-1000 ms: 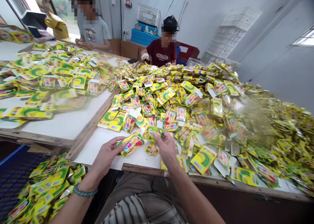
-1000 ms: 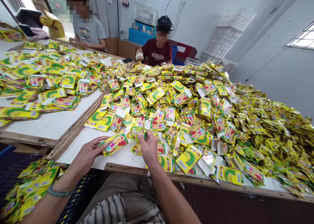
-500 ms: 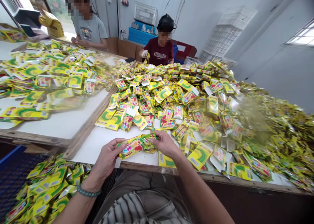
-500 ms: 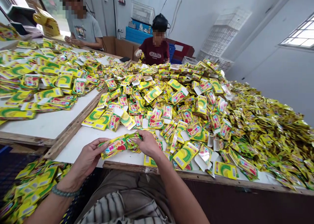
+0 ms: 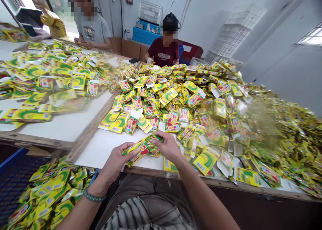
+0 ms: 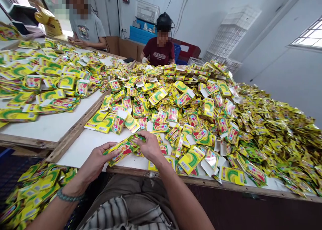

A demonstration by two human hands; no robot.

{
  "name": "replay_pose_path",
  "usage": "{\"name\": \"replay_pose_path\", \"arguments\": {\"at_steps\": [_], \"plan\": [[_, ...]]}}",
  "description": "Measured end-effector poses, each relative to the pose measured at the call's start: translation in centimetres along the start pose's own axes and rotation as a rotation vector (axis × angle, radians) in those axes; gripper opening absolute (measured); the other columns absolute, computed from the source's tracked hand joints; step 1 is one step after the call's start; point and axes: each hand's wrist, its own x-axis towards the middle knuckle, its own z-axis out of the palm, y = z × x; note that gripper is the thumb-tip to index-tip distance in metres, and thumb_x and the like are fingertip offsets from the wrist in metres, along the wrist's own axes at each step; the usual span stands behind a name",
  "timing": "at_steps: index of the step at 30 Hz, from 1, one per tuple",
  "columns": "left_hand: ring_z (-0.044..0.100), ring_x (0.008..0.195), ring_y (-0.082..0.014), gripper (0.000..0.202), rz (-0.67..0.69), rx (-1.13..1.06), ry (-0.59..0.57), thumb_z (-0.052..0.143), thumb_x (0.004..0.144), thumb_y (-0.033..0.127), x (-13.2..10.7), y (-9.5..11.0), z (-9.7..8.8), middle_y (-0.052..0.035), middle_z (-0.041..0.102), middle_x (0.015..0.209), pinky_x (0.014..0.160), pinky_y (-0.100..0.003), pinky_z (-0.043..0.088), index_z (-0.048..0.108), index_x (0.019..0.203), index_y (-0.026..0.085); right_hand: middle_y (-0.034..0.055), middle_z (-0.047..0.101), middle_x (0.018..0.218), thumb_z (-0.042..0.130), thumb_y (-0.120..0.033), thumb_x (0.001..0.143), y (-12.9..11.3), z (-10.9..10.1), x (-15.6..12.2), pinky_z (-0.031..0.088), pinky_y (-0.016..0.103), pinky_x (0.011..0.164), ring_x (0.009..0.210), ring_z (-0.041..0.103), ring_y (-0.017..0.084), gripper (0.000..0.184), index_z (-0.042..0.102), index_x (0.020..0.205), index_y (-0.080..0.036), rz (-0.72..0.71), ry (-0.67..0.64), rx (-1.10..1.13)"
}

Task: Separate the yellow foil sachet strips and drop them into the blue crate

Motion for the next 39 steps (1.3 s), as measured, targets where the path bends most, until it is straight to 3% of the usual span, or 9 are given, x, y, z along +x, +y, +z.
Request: {"name": "replay_pose_path", "arguments": {"at_steps": [9,14,18,22,25,30,35,37,39], "plan": [[0.068,0.069,-0.016,0.044,-0.079,-0.154,0.036,0.088,0.052,0.03,0.0,0.2,0.6,-0.0035,0.077,0.082,0.066,-0.023,0.052,0.073,0.09,0.016,0.0061,0.069,0.089,0.062,-0.024,0.08,-0.5,1.7,-0.7,0.047,0.03,0.079,0.085,0.061,0.019,0.014,0.068,0.091,-0.02,-0.208,0.219,-0.143],[0.07,0.069,-0.018,0.046,-0.109,-0.258,0.088,0.089,0.05,0.03,-0.4,0.0,0.8,-0.0055,0.077,0.081,0.067,-0.026,0.055,0.072,0.091,0.014,0.0059,0.069,0.099,0.061,-0.029,0.083,0.1,2.5,-1.4,0.049,0.03,0.079,0.089,0.063,0.019,0.02,0.068,0.101,-0.022,-0.145,0.164,-0.025],[0.071,0.072,-0.0198,0.05,-0.072,-0.273,0.129,0.089,0.048,0.029,-0.3,0.4,1.0,-0.0061,0.077,0.084,0.07,-0.028,0.056,0.072,0.093,0.014,0.0039,0.071,0.09,0.059,-0.029,0.084,-0.1,2.5,-1.6,0.048,0.029,0.074,0.078,0.063,0.018,0.015,0.07,0.092,-0.022,-0.106,0.21,-0.085],[0.071,0.07,-0.02,0.05,-0.072,-0.261,0.165,0.09,0.047,0.026,-0.3,0.6,0.8,-0.0057,0.077,0.082,0.068,-0.028,0.057,0.073,0.092,0.014,0.0002,0.071,0.078,0.061,-0.028,0.083,-0.4,2.5,-1.9,0.044,0.027,0.068,0.073,0.061,0.017,0.012,0.072,0.084,-0.023,-0.035,0.064,-0.095],[0.071,0.069,-0.0198,0.048,-0.071,-0.257,0.156,0.09,0.046,0.025,-0.4,0.7,0.6,-0.0054,0.077,0.08,0.067,-0.027,0.057,0.073,0.089,0.014,0.0018,0.069,0.08,0.061,-0.031,0.084,-0.4,2.7,-2.3,0.041,0.029,0.075,0.081,0.059,0.018,0.015,0.073,0.082,-0.023,-0.028,0.074,-0.129],[0.069,0.065,-0.0159,0.046,-0.057,-0.256,0.164,0.089,0.047,0.025,-0.5,0.5,0.3,-0.0033,0.077,0.077,0.063,-0.022,0.055,0.072,0.087,0.015,0.0046,0.062,0.081,0.063,-0.041,0.084,-1.1,4.5,-3.2,0.038,0.032,0.078,0.086,0.053,0.02,0.021,0.074,0.087,-0.024,-0.044,0.056,-0.271],[0.069,0.064,-0.0174,0.048,-0.171,-0.177,0.082,0.089,0.047,0.029,-1.0,-0.6,-0.4,-0.0033,0.076,0.076,0.061,-0.025,0.055,0.07,0.089,0.016,0.0038,0.057,0.068,0.062,-0.038,0.083,-1.7,6.6,-3.7,0.036,0.028,0.065,0.07,0.049,0.018,0.021,0.067,0.073,-0.02,0.06,0.046,-0.42],[0.068,0.064,-0.0184,0.05,-0.184,-0.095,0.08,0.089,0.046,0.032,-0.8,0.0,-1.2,-0.0035,0.076,0.076,0.06,-0.026,0.055,0.07,0.089,0.015,0.0023,0.059,0.067,0.062,-0.036,0.083,-1.5,6.5,-3.9,0.036,0.026,0.062,0.066,0.05,0.016,0.018,0.066,0.076,-0.02,0.053,-0.003,-0.343],[0.067,0.066,-0.0179,0.052,-0.112,0.007,0.182,0.089,0.046,0.035,-0.2,1.8,-2.5,-0.0033,0.075,0.081,0.061,-0.026,0.054,0.071,0.09,0.015,0.0021,0.066,0.078,0.06,-0.033,0.085,-0.8,5.5,-4.0,0.04,0.025,0.064,0.068,0.054,0.015,0.014,0.066,0.089,-0.02,-0.021,0.018,-0.222]]}}
